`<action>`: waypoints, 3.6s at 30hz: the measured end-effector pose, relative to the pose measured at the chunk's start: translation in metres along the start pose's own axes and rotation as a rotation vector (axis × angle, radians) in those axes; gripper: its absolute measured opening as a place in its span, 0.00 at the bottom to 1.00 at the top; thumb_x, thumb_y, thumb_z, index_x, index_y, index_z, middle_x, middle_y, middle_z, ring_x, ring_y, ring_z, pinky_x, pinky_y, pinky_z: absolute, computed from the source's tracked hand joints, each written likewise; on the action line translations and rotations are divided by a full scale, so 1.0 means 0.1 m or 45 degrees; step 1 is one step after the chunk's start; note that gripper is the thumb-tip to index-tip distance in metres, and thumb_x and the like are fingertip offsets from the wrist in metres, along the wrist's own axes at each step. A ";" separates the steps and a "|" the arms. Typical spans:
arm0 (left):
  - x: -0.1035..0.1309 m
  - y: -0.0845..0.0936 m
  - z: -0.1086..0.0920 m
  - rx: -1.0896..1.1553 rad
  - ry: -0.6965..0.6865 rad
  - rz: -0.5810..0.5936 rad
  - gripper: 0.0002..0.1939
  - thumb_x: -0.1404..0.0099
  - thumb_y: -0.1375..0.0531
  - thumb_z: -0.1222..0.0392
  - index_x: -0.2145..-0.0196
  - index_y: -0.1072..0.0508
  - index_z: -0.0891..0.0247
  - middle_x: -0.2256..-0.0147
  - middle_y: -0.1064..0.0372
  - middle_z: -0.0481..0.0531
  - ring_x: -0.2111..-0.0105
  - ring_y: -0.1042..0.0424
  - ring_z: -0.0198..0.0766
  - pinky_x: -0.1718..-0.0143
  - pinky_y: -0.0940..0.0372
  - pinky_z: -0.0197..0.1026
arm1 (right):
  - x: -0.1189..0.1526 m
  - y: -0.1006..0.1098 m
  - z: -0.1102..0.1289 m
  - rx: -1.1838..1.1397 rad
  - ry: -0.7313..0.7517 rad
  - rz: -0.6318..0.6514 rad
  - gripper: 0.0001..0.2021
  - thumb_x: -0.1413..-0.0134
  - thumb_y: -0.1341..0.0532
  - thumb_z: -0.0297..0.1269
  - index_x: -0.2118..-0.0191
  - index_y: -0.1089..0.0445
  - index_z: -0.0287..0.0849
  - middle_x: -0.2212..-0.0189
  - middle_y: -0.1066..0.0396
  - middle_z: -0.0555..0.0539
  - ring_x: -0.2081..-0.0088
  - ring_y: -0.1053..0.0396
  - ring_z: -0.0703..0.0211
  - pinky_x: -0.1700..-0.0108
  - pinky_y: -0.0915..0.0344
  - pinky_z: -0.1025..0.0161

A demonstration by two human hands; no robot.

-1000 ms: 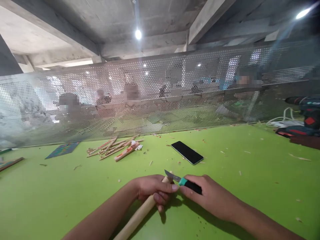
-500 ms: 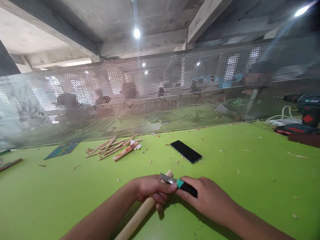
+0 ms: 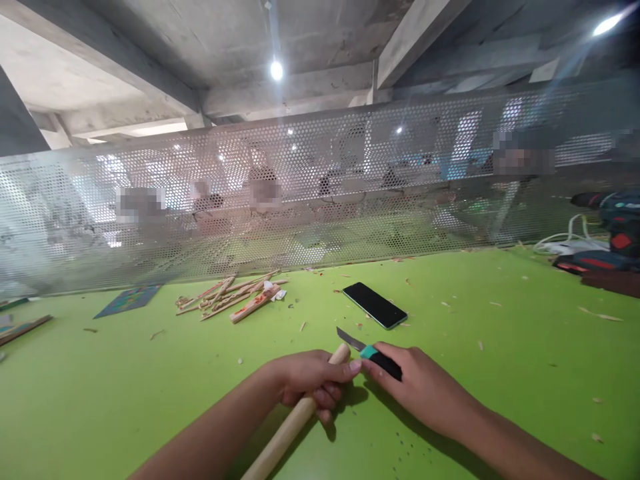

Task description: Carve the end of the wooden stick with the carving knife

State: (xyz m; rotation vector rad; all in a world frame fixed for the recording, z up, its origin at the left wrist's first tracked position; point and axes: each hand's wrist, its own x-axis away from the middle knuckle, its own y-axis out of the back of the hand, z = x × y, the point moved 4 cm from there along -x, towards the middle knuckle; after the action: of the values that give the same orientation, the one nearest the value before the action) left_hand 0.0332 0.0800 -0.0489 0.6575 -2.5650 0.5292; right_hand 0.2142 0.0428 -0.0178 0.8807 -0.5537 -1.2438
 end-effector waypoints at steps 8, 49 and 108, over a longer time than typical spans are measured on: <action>-0.01 0.01 0.00 0.065 -0.079 0.283 0.28 0.44 0.29 0.39 0.74 0.39 0.60 0.80 0.50 0.37 0.82 0.47 0.25 0.70 0.27 0.39 | 0.06 0.05 0.03 -0.223 -0.002 0.077 0.23 0.32 0.46 0.58 0.66 0.30 0.43 0.73 0.27 0.49 0.72 0.35 0.58 0.72 0.45 0.65; 0.01 0.04 0.01 0.134 -0.044 0.349 0.20 0.39 0.30 0.47 0.71 0.36 0.61 0.79 0.50 0.37 0.83 0.49 0.24 0.65 0.27 0.38 | 0.07 0.06 0.05 -0.110 -0.002 0.176 0.21 0.34 0.43 0.56 0.66 0.28 0.42 0.76 0.31 0.51 0.76 0.43 0.63 0.74 0.51 0.66; 0.02 0.04 0.00 0.184 -0.020 0.396 0.19 0.37 0.32 0.46 0.66 0.34 0.61 0.78 0.49 0.36 0.82 0.53 0.25 0.69 0.29 0.37 | 0.06 0.05 0.05 -0.146 -0.022 0.202 0.22 0.34 0.43 0.56 0.63 0.25 0.41 0.74 0.30 0.51 0.75 0.42 0.62 0.74 0.49 0.66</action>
State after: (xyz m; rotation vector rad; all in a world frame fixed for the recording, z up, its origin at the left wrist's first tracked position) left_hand 0.0295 0.0824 -0.0493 0.3078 -2.6771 0.8194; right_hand 0.2152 0.0358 -0.0117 0.7168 -0.5499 -1.1278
